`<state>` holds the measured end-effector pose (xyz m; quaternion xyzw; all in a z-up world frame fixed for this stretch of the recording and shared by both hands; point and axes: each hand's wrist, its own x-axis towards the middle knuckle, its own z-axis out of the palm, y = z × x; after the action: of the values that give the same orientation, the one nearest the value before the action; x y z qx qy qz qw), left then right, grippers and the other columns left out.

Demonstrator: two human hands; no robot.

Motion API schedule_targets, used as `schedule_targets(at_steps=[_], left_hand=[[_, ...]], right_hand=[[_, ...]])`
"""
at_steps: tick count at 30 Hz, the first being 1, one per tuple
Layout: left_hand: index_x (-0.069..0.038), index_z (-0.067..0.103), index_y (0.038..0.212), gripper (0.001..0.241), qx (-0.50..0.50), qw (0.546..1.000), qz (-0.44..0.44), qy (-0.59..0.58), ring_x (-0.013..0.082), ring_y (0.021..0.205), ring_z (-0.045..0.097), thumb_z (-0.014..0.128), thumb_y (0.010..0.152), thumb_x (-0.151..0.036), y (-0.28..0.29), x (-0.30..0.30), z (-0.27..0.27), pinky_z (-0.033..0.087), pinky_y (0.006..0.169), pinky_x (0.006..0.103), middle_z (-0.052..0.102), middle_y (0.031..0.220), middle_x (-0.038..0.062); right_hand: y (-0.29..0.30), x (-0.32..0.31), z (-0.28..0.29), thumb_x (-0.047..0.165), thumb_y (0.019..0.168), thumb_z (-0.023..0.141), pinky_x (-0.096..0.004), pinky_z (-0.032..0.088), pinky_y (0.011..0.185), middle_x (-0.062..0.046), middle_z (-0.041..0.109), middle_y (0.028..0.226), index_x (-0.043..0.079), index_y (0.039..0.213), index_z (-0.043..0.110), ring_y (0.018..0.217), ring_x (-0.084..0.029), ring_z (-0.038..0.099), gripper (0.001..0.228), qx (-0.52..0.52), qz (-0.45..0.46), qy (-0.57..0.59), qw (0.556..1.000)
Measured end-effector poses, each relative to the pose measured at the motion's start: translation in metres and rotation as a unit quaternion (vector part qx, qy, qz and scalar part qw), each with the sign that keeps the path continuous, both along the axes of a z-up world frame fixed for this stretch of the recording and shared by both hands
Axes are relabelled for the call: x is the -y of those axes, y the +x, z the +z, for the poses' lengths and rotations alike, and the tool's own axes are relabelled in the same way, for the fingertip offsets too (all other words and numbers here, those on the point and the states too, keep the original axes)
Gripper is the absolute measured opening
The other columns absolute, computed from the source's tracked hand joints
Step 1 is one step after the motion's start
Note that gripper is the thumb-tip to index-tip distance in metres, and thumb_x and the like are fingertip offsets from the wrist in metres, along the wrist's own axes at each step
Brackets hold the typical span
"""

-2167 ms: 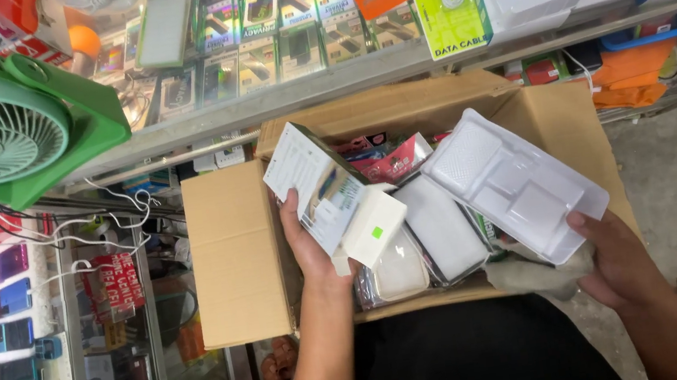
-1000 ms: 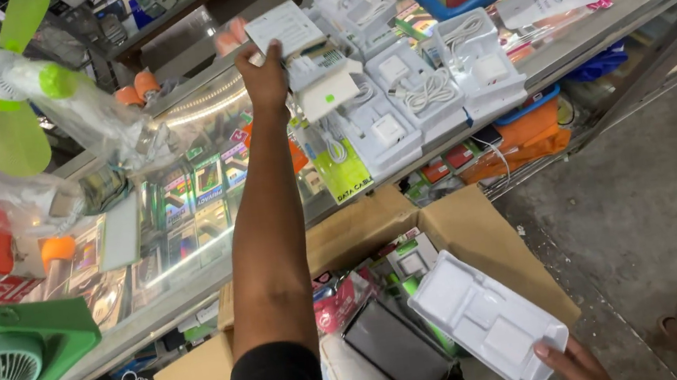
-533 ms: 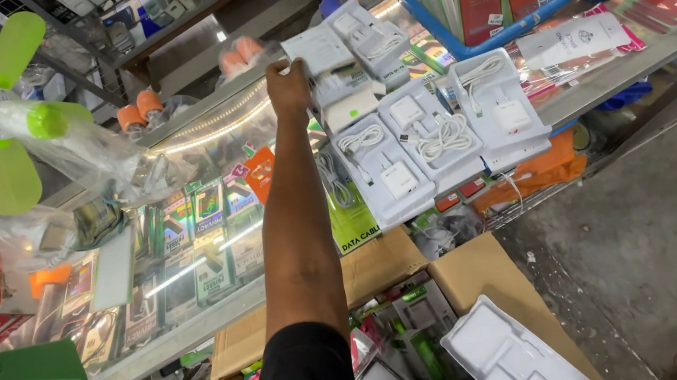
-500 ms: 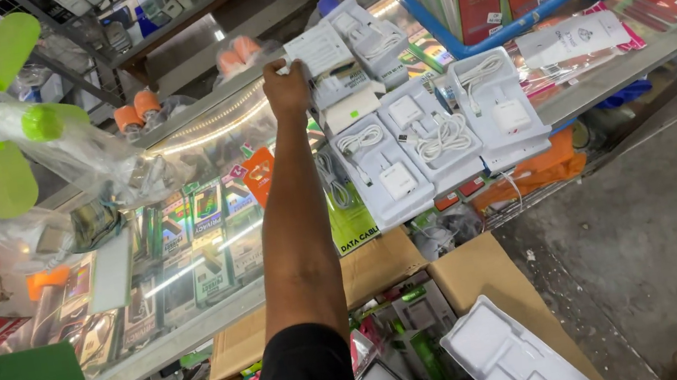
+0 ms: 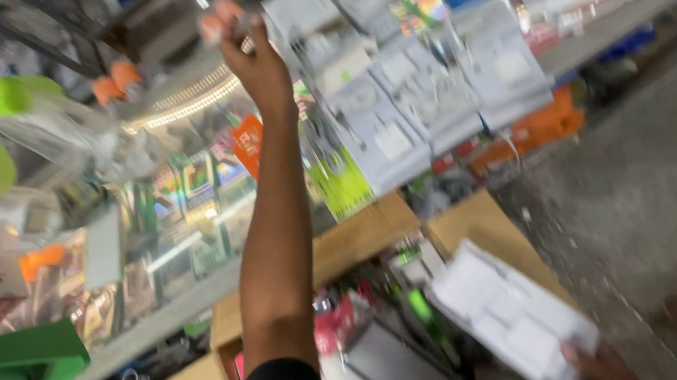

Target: The person takes packaged phone accessories, including charger boxes and blister-packed items, out of a cardboard box and wipes each package with a cloth. They place wiped packages on the glass display counter and continue handling more items from the box.

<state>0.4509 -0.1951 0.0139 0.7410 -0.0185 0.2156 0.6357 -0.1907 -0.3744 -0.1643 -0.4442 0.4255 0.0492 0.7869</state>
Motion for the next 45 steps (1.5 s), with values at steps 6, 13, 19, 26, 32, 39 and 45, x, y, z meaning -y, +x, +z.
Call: schedule_targets(at_steps=[6, 13, 19, 26, 32, 39, 45], left_hand=[[-0.009, 0.034, 0.16, 0.07, -0.046, 0.939, -0.238, -0.245, 0.0284, 0.139, 0.046, 0.057, 0.105, -0.046, -0.264, -0.037, 0.026, 0.033, 0.12, 0.0451, 0.044, 0.153, 0.016], [-0.021, 0.018, 0.16, 0.087, -0.211, 0.882, -0.223, -0.358, 0.0282, 0.145, 0.043, 0.066, 0.092, -0.048, -0.43, -0.062, 0.008, 0.034, 0.118, 0.0484, 0.038, 0.16, 0.011], [-0.022, 0.012, 0.167, 0.088, -0.21, 0.833, -0.26, -0.441, 0.0258, 0.139, 0.043, 0.064, 0.099, -0.043, -0.457, -0.09, 0.009, 0.038, 0.118, 0.0446, 0.04, 0.153, 0.017], [0.005, 0.03, 0.162, 0.083, -0.269, 0.683, -0.331, -0.593, 0.0359, 0.132, 0.05, 0.061, 0.104, -0.046, -0.462, -0.138, -0.03, 0.042, 0.114, 0.051, 0.044, 0.159, 0.023], [-0.002, 0.032, 0.163, 0.092, -0.227, 0.659, -0.388, -0.603, 0.0295, 0.149, 0.043, 0.066, 0.09, -0.046, -0.468, -0.147, -0.037, 0.043, 0.119, 0.0508, 0.043, 0.164, 0.015], [0.003, 0.039, 0.156, 0.073, -0.373, 0.645, -0.348, -0.569, 0.0358, 0.133, 0.058, 0.062, 0.096, -0.033, -0.486, -0.143, -0.073, 0.047, 0.114, 0.0516, 0.056, 0.147, 0.022], [0.003, 0.042, 0.146, 0.057, -0.361, 0.64, -0.334, -0.59, 0.0353, 0.126, 0.063, 0.061, 0.099, -0.023, -0.504, -0.133, -0.125, 0.05, 0.111, 0.0513, 0.062, 0.135, 0.02]], right_hand=[[0.092, 0.005, 0.062, 0.024, 0.086, 0.067, -0.045, 0.048, 0.096, -0.016, 0.067, 0.127, -0.002, 0.144, 0.054, 0.113, -0.027, 0.064, 0.065, 0.002, -0.007, -0.005, 1.0], [0.131, -0.054, 0.115, 0.014, 0.097, 0.066, -0.038, 0.05, 0.096, -0.013, 0.063, 0.126, -0.003, 0.139, 0.051, 0.114, -0.02, 0.061, 0.048, 0.261, 0.086, -0.042, 0.961], [0.14, -0.12, 0.183, 0.015, 0.08, 0.081, -0.039, 0.051, 0.094, -0.008, 0.063, 0.125, 0.009, 0.129, 0.057, 0.111, -0.024, 0.063, 0.055, 0.377, 0.255, -0.48, 0.75], [0.131, -0.129, 0.226, 0.023, 0.07, 0.085, -0.034, 0.051, 0.078, -0.01, 0.06, 0.126, 0.015, 0.128, 0.064, 0.092, -0.022, 0.065, 0.062, 0.422, 0.43, -0.562, 0.567], [0.146, -0.043, 0.174, 0.013, 0.089, 0.069, -0.029, 0.048, 0.071, -0.005, 0.067, 0.103, 0.008, 0.121, 0.068, 0.083, -0.012, 0.057, 0.032, 0.207, 0.389, -0.213, 0.872], [0.173, -0.043, 0.193, 0.01, 0.104, 0.065, -0.035, 0.049, 0.104, -0.01, 0.059, 0.106, 0.001, 0.11, 0.058, 0.104, -0.019, 0.057, 0.013, 0.403, 0.165, 0.027, 0.9], [0.168, -0.122, 0.227, 0.0, 0.09, 0.062, -0.04, 0.055, 0.097, -0.015, 0.065, 0.123, 0.005, 0.122, 0.055, 0.112, -0.026, 0.065, 0.033, 0.455, 0.377, -0.202, 0.781]])
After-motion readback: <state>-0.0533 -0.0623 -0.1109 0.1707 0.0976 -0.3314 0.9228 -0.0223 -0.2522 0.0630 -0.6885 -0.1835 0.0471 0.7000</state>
